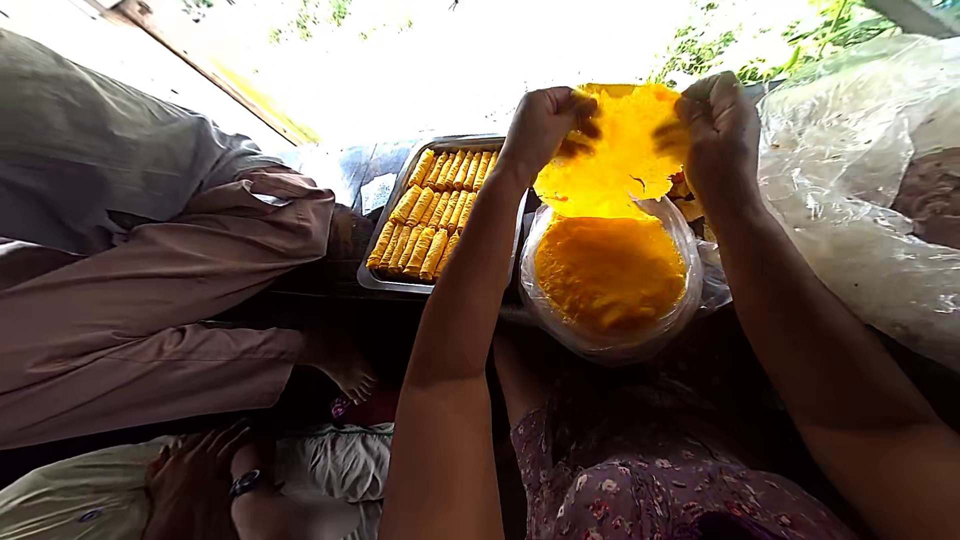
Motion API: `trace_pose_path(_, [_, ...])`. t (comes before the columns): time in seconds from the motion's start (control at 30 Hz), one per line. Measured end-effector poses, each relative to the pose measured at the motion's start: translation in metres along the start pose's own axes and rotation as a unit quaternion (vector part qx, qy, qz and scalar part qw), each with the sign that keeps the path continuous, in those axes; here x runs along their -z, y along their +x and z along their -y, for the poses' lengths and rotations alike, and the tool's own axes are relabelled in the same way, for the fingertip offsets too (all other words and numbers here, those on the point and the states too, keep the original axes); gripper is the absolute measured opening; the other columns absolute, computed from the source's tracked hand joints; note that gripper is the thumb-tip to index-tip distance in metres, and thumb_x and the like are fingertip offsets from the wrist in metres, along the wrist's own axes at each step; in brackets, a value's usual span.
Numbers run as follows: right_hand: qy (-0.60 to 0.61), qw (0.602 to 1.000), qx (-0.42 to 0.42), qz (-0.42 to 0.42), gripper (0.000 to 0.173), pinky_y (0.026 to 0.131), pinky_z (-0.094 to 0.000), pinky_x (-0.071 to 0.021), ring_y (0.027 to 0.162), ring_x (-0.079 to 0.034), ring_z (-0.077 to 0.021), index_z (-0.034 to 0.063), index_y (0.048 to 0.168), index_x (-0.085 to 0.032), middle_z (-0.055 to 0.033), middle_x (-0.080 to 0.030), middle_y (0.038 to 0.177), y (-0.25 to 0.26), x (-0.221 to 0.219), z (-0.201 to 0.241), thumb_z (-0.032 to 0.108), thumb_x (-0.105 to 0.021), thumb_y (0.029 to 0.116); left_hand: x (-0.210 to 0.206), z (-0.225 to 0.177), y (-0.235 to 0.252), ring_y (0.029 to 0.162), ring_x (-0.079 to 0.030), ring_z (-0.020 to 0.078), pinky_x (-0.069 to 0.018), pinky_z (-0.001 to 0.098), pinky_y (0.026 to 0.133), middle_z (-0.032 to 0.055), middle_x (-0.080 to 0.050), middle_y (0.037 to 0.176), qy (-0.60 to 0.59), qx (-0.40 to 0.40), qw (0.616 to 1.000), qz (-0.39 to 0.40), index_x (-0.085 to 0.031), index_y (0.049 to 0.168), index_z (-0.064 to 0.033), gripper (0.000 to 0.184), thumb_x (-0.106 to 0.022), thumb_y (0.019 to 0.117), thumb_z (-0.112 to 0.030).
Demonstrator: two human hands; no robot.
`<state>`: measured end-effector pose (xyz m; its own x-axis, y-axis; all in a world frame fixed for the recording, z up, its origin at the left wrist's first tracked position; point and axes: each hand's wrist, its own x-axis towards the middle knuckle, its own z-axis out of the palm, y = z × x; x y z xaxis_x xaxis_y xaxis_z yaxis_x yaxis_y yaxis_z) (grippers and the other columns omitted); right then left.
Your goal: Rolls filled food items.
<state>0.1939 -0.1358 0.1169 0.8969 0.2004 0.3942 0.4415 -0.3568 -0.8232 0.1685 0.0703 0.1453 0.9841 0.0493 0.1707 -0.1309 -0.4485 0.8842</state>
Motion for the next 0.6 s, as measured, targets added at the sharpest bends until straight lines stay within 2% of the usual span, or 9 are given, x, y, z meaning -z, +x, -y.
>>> trace_pose_path(0.13, [0.052, 0.998, -0.017, -0.035, 0.025, 0.084, -0.0290, -0.0538, 0.090, -0.064, -0.0081, -0.0027, 0.117, -0.058, -0.0087, -0.062, 0.103, 0.012, 0.001, 0.008, 0.014, -0.042, 0.1089, 0.004, -0.021, 0.015, 0.076, -0.069, 0.0080, -0.0578, 0.0251, 0.068, 0.0024, -0.070, 0.090, -0.020, 0.009, 1.000, 0.008, -0.065, 0.107, 0.0005, 0.018, -0.054, 0.1064, -0.014])
trace_pose_path(0.23, [0.084, 0.995, -0.009, -0.051, 0.023, 0.083, -0.0264, -0.0530, 0.088, -0.063, -0.0064, -0.0025, 0.117, -0.057, -0.0072, -0.061, 0.101, 0.012, 0.001, 0.012, 0.012, -0.041, 0.1086, 0.009, -0.031, 0.015, 0.078, -0.069, 0.0074, -0.0576, 0.0247, 0.069, 0.0012, -0.070, 0.091, -0.024, -0.003, 1.000, 0.014, -0.064, 0.108, -0.0012, 0.016, -0.053, 0.1066, -0.014])
trace_pose_path(0.3, [0.096, 0.994, 0.032, -0.051, 0.020, 0.080, -0.0236, -0.0550, 0.083, -0.064, -0.0027, -0.0014, 0.112, -0.058, -0.0035, -0.062, 0.096, 0.010, 0.002, 0.013, 0.010, -0.043, 0.1074, 0.015, -0.037, 0.009, 0.075, -0.068, 0.0056, -0.0580, 0.0235, 0.067, -0.0015, -0.069, 0.086, -0.020, -0.028, 0.999, 0.031, -0.063, 0.102, -0.0041, 0.012, -0.054, 0.1049, -0.011])
trace_pose_path(0.37, [0.092, 0.991, 0.095, -0.032, 0.018, 0.079, -0.0209, -0.0538, 0.081, -0.063, 0.0011, -0.0002, 0.107, -0.062, -0.0001, -0.063, 0.092, 0.006, 0.003, 0.016, 0.009, -0.046, 0.1060, 0.022, -0.043, -0.001, 0.078, -0.067, 0.0033, -0.0578, 0.0223, 0.072, -0.0021, -0.067, 0.091, -0.002, -0.049, 0.995, 0.083, -0.059, 0.109, -0.0039, 0.011, -0.056, 0.0989, -0.006])
trace_pose_path(0.43, [0.067, 0.984, 0.164, 0.009, 0.020, 0.081, -0.0190, -0.0520, 0.085, -0.062, 0.0011, -0.0002, 0.104, -0.068, -0.0023, -0.067, 0.097, 0.004, 0.003, 0.022, 0.009, -0.050, 0.1042, 0.022, -0.051, -0.012, 0.085, -0.067, 0.0017, -0.0572, 0.0204, 0.077, 0.0007, -0.067, 0.102, 0.047, -0.056, 0.987, 0.143, -0.057, 0.119, -0.0020, 0.027, -0.066, 0.0939, -0.007])
trace_pose_path(0.47, [0.048, 0.981, 0.189, 0.022, 0.020, 0.082, -0.0194, -0.0517, 0.087, -0.063, 0.0003, 0.0012, 0.104, -0.071, -0.0032, -0.070, 0.098, 0.003, 0.002, 0.026, 0.010, -0.053, 0.1035, 0.017, -0.052, -0.017, 0.085, -0.068, 0.0020, -0.0577, 0.0206, 0.078, 0.0018, -0.069, 0.102, 0.068, -0.055, 0.983, 0.158, -0.059, 0.119, -0.0015, 0.030, -0.071, 0.0926, -0.009])
trace_pose_path(0.53, [0.017, 0.977, 0.212, 0.024, 0.020, 0.083, -0.0230, -0.0517, 0.090, -0.065, -0.0038, 0.0030, 0.108, -0.071, -0.0053, -0.071, 0.100, -0.002, 0.000, 0.031, 0.014, -0.056, 0.1031, 0.004, -0.053, -0.025, 0.078, -0.067, 0.0029, -0.0566, 0.0215, 0.074, 0.0021, -0.069, 0.092, 0.097, -0.052, 0.980, 0.163, -0.065, 0.108, -0.0003, 0.020, -0.073, 0.0928, -0.010])
trace_pose_path(0.6, [0.017, 0.977, 0.213, 0.025, 0.031, 0.088, -0.0298, -0.0539, 0.097, -0.067, -0.0123, -0.0019, 0.121, -0.065, -0.0125, -0.070, 0.107, -0.016, 0.003, 0.026, 0.022, -0.059, 0.1027, -0.003, -0.053, -0.033, 0.068, -0.064, 0.0008, -0.0548, 0.0194, 0.066, -0.0021, -0.067, 0.079, 0.070, -0.044, 0.984, 0.157, -0.065, 0.095, -0.0022, 0.005, -0.067, 0.0963, -0.007])
